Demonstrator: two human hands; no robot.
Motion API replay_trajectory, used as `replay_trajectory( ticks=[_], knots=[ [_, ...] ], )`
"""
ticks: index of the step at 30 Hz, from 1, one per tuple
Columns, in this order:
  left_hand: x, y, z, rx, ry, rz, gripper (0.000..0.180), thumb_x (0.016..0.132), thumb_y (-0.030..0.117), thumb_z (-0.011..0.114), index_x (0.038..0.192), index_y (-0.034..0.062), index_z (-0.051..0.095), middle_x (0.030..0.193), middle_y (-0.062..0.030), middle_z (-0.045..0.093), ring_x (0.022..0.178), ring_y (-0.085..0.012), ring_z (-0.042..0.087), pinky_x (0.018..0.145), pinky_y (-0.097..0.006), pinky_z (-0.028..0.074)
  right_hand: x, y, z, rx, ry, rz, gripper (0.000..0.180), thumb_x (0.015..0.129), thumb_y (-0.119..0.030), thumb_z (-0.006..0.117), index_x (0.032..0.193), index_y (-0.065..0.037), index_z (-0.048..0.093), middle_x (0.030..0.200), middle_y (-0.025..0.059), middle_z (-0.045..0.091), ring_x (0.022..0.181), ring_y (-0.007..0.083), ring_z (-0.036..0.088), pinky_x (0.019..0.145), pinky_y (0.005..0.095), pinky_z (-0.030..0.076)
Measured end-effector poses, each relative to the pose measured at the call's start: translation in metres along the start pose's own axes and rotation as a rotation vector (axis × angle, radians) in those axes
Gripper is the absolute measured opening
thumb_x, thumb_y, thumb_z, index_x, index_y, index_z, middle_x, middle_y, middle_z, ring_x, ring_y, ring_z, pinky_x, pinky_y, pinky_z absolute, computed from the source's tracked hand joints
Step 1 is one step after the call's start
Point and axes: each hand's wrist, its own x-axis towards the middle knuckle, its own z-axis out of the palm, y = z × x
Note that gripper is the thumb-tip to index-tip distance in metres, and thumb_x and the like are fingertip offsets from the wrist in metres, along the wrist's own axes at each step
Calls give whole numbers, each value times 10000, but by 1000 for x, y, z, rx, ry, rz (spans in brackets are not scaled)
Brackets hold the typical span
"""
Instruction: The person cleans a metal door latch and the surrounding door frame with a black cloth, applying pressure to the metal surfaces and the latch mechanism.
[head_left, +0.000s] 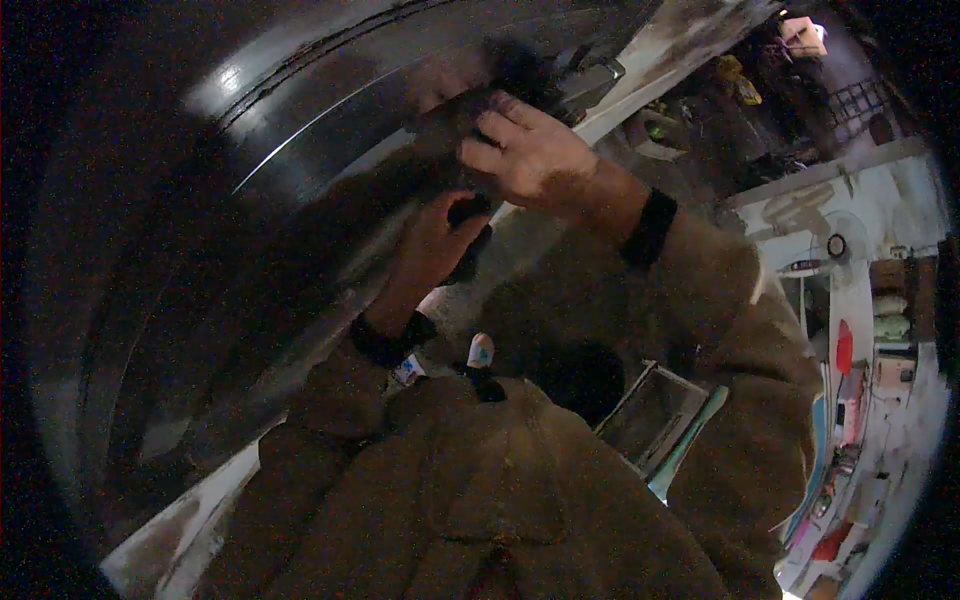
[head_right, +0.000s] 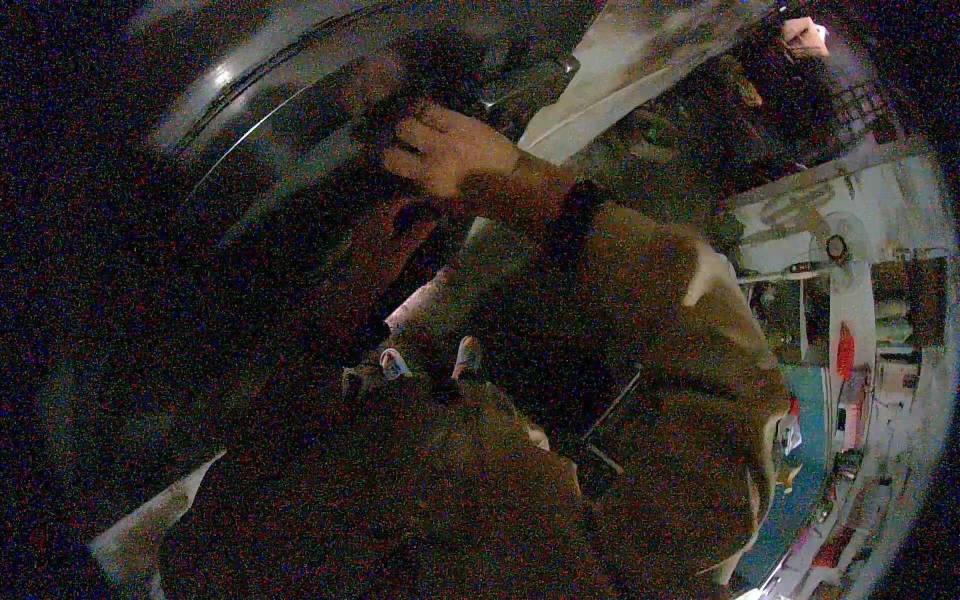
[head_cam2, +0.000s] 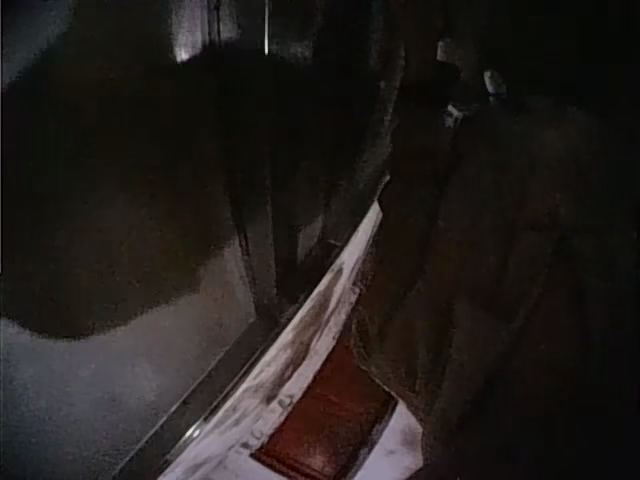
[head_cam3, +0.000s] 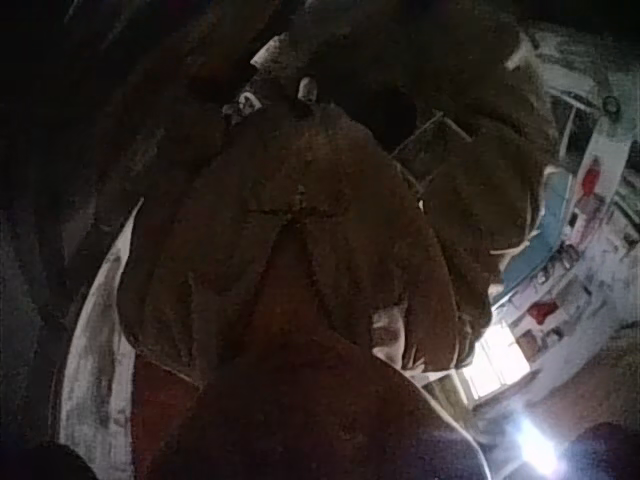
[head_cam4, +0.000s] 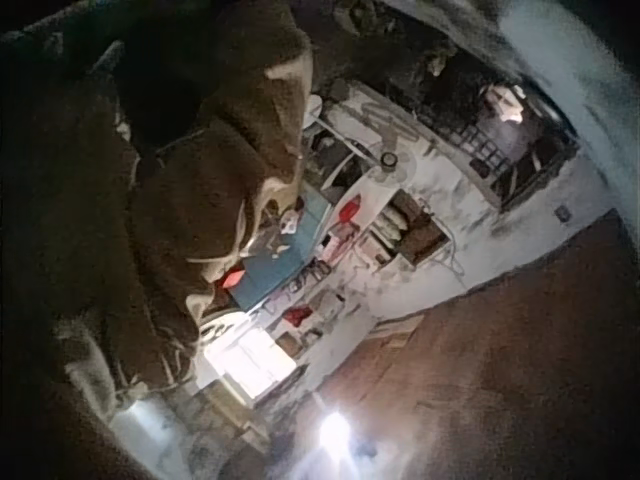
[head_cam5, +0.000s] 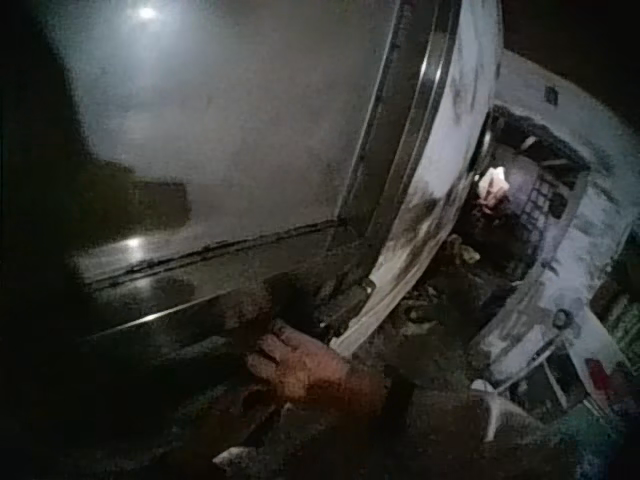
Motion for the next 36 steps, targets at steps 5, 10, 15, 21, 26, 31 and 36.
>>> replay_trajectory(
  ticks=[5, 10, 15, 21, 26, 31, 36],
  knots=[
    [-3, 0, -1, -85, -30, 27, 361, 755, 242, 655, 1030, 27, 562, 959, -170, 605, 877, -273, 587, 764, -347, 453, -11, 7, -1, -431, -85, 21, 355, 673, -213, 577, 1020, -147, 600, 1135, 23, 483, 1156, 253, 414, 984, 508, 316],
    [-5, -3, 0, 126, 11, 171, 346, 752, 243, 661, 1008, 32, 564, 946, -175, 602, 887, -297, 584, 774, -358, 454, -16, -5, 5, -396, -92, 204, 422, 701, -221, 559, 1115, -144, 543, 1219, 67, 453, 1168, 327, 396, 953, 524, 344],
    [-19, -5, -1, 45, -49, 76, 357, 757, 266, 656, 1016, 39, 565, 963, -185, 601, 900, -312, 583, 785, -363, 453, -4, -10, 14, -448, -78, 275, 371, 731, -223, 524, 1090, -133, 540, 1108, 140, 491, 1059, 361, 460, 878, 518, 400],
    [-37, 4, -13, 20, -58, -23, 364, 754, 273, 658, 1023, 41, 578, 947, -178, 615, 881, -312, 592, 784, -361, 453, 6, -32, 28, -460, -48, 372, 321, 748, -186, 505, 1057, -111, 545, 1007, 176, 521, 901, 332, 524, 775, 460, 439],
    [-20, 1, -7, 85, -10, 43, 371, 750, 279, 664, 1016, 32, 585, 945, -171, 617, 869, -300, 596, 777, -357, 453, -4, -24, 73, -380, -187, 455, 301, 752, -182, 499, 1041, -119, 551, 1006, 206, 516, 877, 349, 533, 703, 441, 453],
    [-27, -5, -11, -79, -15, 40, 358, 747, 241, 671, 1024, 30, 584, 954, -153, 615, 868, -259, 595, 769, -340, 452, -14, -49, 122, -389, -107, 515, 277, 741, -204, 521, 997, -107, 569, 1009, 218, 512, 823, 366, 543, 662, 456, 461],
    [-43, 16, -33, -191, -48, -116, 339, 757, 202, 659, 1034, 26, 574, 945, -142, 612, 847, -223, 594, 748, -323, 463, -1, -60, 109, -323, -224, 581, 305, 745, -202, 520, 1030, -96, 547, 1044, 226, 502, 872, 362, 539, 701, 463, 463]
  ],
)
